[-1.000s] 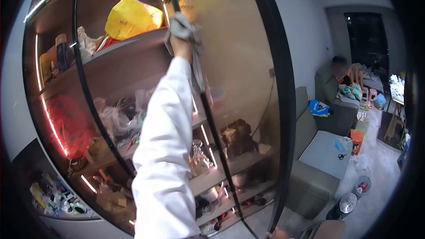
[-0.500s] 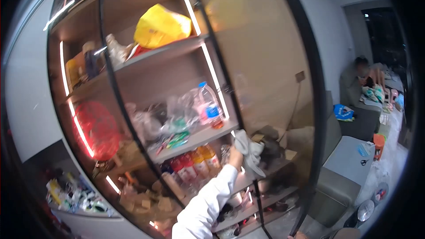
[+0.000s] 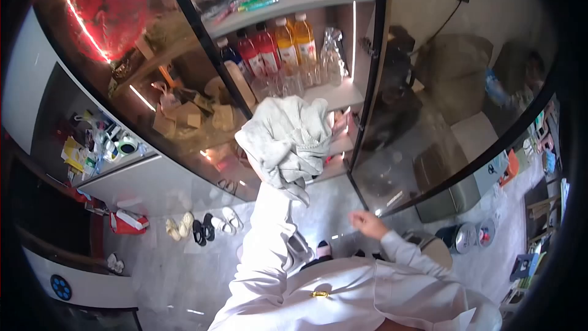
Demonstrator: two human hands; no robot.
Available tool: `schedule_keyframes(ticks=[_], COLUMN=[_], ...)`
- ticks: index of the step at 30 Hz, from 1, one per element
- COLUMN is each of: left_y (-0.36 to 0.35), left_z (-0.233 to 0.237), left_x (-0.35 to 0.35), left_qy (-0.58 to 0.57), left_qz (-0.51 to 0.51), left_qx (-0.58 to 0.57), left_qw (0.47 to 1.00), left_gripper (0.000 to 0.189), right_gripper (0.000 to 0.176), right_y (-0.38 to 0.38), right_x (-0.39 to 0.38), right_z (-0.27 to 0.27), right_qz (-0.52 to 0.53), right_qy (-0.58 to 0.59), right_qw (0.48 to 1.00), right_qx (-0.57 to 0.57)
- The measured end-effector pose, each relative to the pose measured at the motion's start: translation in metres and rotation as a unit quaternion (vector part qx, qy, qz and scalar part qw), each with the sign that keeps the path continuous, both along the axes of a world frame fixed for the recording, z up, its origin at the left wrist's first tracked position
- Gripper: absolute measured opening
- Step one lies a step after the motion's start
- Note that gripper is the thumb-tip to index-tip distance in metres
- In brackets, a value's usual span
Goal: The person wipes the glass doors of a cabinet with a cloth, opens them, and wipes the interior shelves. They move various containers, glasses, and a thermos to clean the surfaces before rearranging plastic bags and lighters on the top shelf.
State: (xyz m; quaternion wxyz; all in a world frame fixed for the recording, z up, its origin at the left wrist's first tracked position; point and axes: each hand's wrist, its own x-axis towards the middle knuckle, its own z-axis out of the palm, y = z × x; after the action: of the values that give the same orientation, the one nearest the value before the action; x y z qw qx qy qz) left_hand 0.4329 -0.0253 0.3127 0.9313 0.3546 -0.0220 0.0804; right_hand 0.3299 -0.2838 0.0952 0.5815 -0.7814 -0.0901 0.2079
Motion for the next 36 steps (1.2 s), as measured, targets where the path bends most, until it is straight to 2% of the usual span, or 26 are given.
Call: schedule_keyframes(ticks=[2, 4, 6, 7, 8, 9, 11, 12, 13, 14, 15, 17, 18, 19, 21, 22, 23, 25, 26, 27, 29, 31, 32, 33, 35, 36], left_y=[0.01, 0.016, 0.017, 0.016, 0.018, 0.016, 0.014, 0.014, 0.014, 0.022, 0.03, 0.041, 0.042, 0.046, 0.059, 0.067, 0.075, 0.088, 0.094, 0.101, 0.11, 0.11, 0.107, 0.102, 0.094, 0.094], left_z=[-0.011, -0.026, -0.047, -0.061, -0.073, -0.079, -0.076, -0.056, -0.037, -0.027, -0.032, -0.042, -0.043, -0.045, -0.045, -0.032, -0.019, 0.005, 0.01, 0.011, 0.012, 0.005, 0.003, 0.001, -0.005, -0.008], left_x=[-0.013, -0.021, -0.018, -0.012, -0.004, -0.002, -0.005, -0.016, -0.027, -0.04, -0.048, -0.063, -0.069, -0.068, -0.062, -0.053, -0.041, -0.01, 0.011, 0.034, 0.084, 0.124, 0.136, 0.143, 0.145, 0.142], left_qy=[-0.035, -0.079, -0.153, -0.214, -0.269, -0.305, -0.319, -0.259, -0.2, -0.146, -0.141, -0.123, -0.145, -0.144, -0.187, -0.216, -0.217, -0.074, -0.059, -0.043, -0.034, -0.05, -0.009, 0.009, 0.004, 0.008], left_qz=[-0.005, 0.001, 0.025, 0.048, 0.07, 0.085, 0.092, 0.068, 0.041, 0.01, 0.011, -0.072, -0.088, -0.089, -0.154, -0.095, -0.091, 0.06, 0.147, 0.233, 0.344, 0.421, 0.381, 0.378, 0.413, 0.393], left_qx=[0.07, 0.18, 0.327, 0.414, 0.482, 0.527, 0.589, 0.627, 0.666, 0.753, 0.752, 0.842, 0.849, 0.847, 0.793, 0.775, 0.776, 0.683, 0.637, 0.584, 0.575, 0.632, 0.603, 0.587, 0.579, 0.562], left_qw=[0.997, 0.98, 0.932, 0.883, 0.831, 0.789, 0.737, 0.731, 0.718, 0.642, 0.644, 0.521, 0.501, 0.504, 0.559, 0.587, 0.586, 0.724, 0.754, 0.776, 0.742, 0.649, 0.701, 0.716, 0.702, 0.728], left_gripper=[0.034, 0.032, 0.031, 0.031, 0.03, 0.03, 0.029, 0.031, 0.034, 0.042, 0.042, 0.043, 0.045, 0.045, 0.048, 0.043, 0.043, 0.034, 0.036, 0.038, 0.052, 0.059, 0.06, 0.059, 0.058, 0.056], right_gripper=[0.032, 0.035, 0.039, 0.043, 0.049, 0.059, 0.068, 0.073, 0.073, 0.074, 0.075, 0.077, 0.072, 0.067, 0.063, 0.055, 0.05, 0.04, 0.04, 0.039, 0.041, 0.042, 0.045, 0.045, 0.047, 0.047], right_y=[0.02, 0.036, 0.06, 0.077, 0.091, 0.1, 0.118, 0.134, 0.134, 0.131, 0.131, 0.131, 0.13, 0.127, 0.117, 0.109, 0.107, 0.111, 0.106, 0.11, 0.116, 0.122, 0.121, 0.127, 0.136, 0.139], right_x=[0.028, 0.047, 0.054, 0.056, 0.057, 0.053, 0.043, 0.041, 0.037, 0.034, 0.033, 0.03, 0.033, 0.034, 0.038, 0.039, 0.047, 0.063, 0.076, 0.087, 0.116, 0.144, 0.165, 0.177, 0.193, 0.202], right_z=[0.037, 0.061, 0.065, 0.056, 0.048, 0.051, 0.039, 0.079, 0.1, 0.115, 0.108, 0.095, 0.077, 0.057, 0.018, -0.003, -0.014, -0.011, 0.007, 0.043, 0.066, 0.078, 0.06, 0.076, 0.133, 0.157], right_qz=[-0.01, -0.013, -0.011, -0.038, -0.063, -0.033, -0.122, -0.025, -0.022, 0.018, 0.015, 0.009, -0.019, -0.049, -0.077, -0.028, -0.041, -0.068, -0.087, -0.102, -0.108, -0.024, -0.01, 0.003, -0.019, -0.026], right_qy=[0.119, 0.152, 0.177, 0.254, 0.324, 0.369, 0.472, 0.424, 0.428, 0.415, 0.405, 0.386, 0.404, 0.423, 0.44, 0.297, 0.261, 0.194, 0.308, 0.417, 0.408, 0.378, 0.268, 0.274, 0.166, 0.133], right_qw=[0.991, 0.981, 0.97, 0.904, 0.801, 0.733, 0.617, 0.678, 0.678, 0.666, 0.665, 0.663, 0.678, 0.693, 0.708, 0.851, 0.882, 0.933, 0.848, 0.73, 0.733, 0.664, 0.744, 0.743, 0.804, 0.82], right_qx=[0.067, 0.118, 0.167, 0.34, 0.499, 0.571, 0.618, 0.6, 0.597, 0.62, 0.627, 0.642, 0.613, 0.582, 0.547, 0.432, 0.391, 0.295, 0.423, 0.532, 0.533, 0.644, 0.612, 0.611, 0.571, 0.556])
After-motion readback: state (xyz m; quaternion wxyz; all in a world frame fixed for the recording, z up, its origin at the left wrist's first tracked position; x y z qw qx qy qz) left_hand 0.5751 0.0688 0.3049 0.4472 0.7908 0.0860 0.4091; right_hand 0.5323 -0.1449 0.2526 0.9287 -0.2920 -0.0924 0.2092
